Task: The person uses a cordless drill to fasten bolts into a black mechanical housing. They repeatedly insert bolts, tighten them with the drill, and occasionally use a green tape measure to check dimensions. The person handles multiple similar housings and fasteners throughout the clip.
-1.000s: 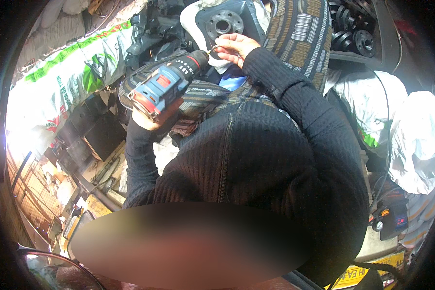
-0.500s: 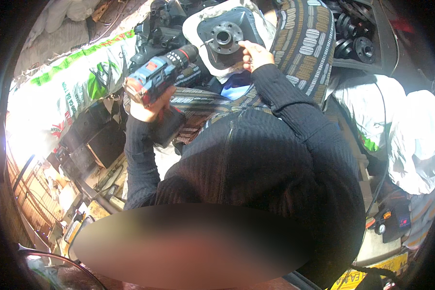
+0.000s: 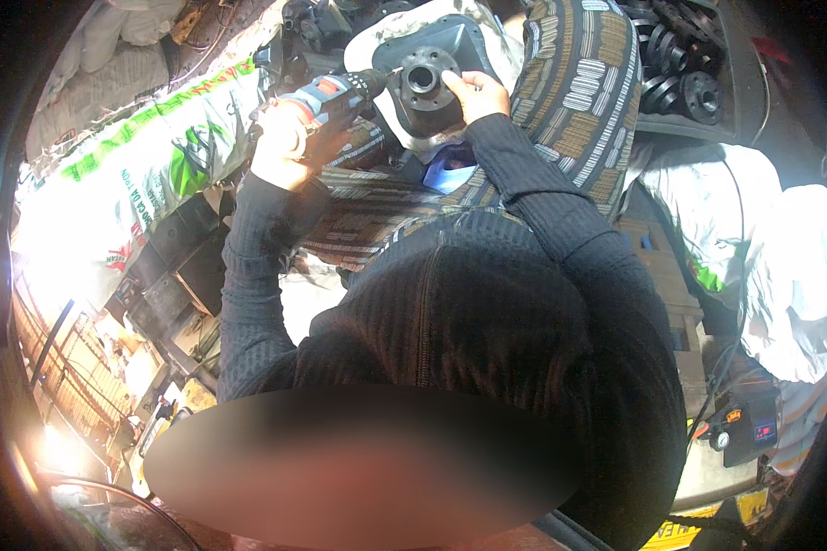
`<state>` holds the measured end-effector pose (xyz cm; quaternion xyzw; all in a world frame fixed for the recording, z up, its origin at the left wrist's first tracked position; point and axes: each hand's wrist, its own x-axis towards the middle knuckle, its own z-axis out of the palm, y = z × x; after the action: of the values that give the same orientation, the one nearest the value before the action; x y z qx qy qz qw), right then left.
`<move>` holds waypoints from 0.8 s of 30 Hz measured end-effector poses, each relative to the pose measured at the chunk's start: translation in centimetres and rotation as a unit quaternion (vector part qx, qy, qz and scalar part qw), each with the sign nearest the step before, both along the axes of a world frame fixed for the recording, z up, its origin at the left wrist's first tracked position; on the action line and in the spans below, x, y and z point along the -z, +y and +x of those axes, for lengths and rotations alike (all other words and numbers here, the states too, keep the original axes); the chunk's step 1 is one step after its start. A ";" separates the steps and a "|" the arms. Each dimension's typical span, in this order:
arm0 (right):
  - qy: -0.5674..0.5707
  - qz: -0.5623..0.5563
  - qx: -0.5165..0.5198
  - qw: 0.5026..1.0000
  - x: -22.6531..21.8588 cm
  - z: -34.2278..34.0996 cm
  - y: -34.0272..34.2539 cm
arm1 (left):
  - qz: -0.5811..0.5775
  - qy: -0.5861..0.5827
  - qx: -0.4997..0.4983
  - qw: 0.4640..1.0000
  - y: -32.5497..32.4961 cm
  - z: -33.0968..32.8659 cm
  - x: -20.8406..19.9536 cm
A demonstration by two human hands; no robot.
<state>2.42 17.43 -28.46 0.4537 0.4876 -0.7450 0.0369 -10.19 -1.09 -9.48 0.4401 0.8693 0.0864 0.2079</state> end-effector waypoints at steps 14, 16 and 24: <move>0.090 0.103 0.016 0.990 -2.8 -1.0 0.1 | 0.030 -0.211 -0.129 0.969 3.0 -1.3 -2.8; 0.101 0.126 0.018 0.987 -3.1 -1.1 0.2 | 0.020 -0.233 -0.169 0.957 3.2 -1.0 -3.1; 0.079 0.140 -0.010 0.987 -3.3 -1.3 0.5 | 0.030 -0.287 -0.297 0.910 4.0 -0.2 -4.0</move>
<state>1.08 17.92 -25.14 0.3893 0.5933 -0.7022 -0.0579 -10.38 2.90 -5.51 0.1236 0.8599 0.2931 0.3993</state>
